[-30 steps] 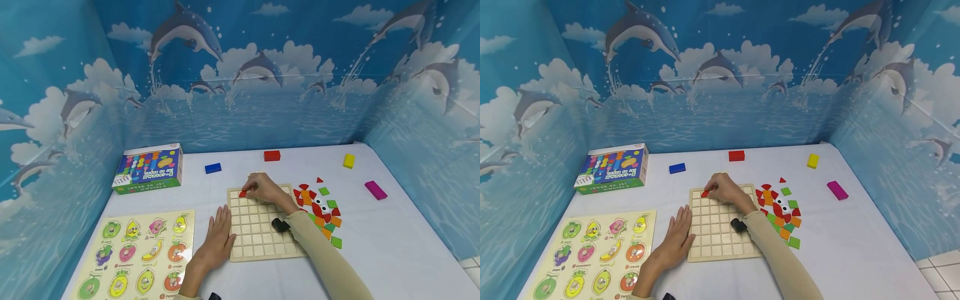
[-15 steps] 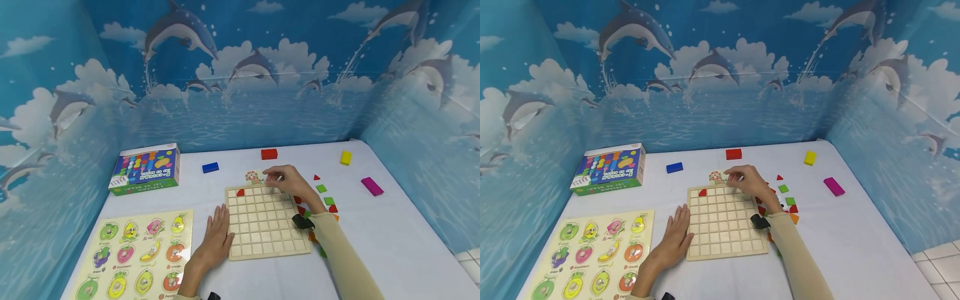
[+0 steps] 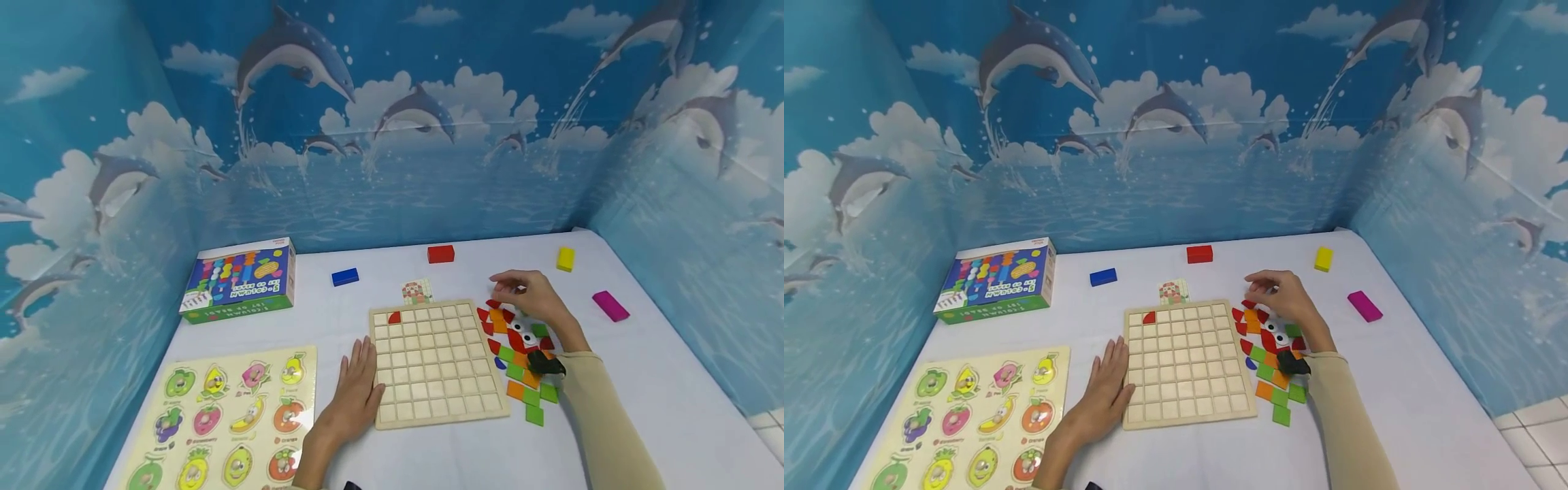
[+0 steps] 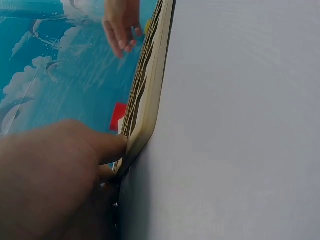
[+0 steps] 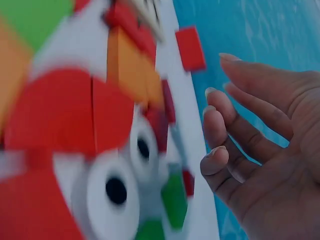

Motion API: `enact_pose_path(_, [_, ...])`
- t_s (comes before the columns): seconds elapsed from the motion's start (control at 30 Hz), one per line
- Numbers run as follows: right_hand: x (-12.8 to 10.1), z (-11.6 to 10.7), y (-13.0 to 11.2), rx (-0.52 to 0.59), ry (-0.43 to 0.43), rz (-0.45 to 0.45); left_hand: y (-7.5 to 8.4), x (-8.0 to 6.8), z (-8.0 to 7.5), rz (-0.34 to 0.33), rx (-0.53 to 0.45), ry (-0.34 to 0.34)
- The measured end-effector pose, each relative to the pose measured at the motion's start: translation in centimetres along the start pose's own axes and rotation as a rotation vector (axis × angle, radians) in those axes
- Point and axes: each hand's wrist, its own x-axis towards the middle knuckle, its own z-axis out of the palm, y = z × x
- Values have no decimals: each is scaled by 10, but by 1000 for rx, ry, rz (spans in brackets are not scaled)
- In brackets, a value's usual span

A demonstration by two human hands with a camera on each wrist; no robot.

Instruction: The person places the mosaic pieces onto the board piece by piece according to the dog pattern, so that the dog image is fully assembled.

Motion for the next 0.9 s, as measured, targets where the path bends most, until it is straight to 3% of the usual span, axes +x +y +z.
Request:
enact_pose_path(0.17, [-8,-10,12,-25,-68,71,1,-1,2,10,-7,1])
enact_pose_path(0.5, [-6,-12,26,-11,-127,-13,-1,0,2,21,0,14])
enact_pose_path(0.9, [-5,-5,18,-80,-194,-1,-5,-2,5,45,0,37])
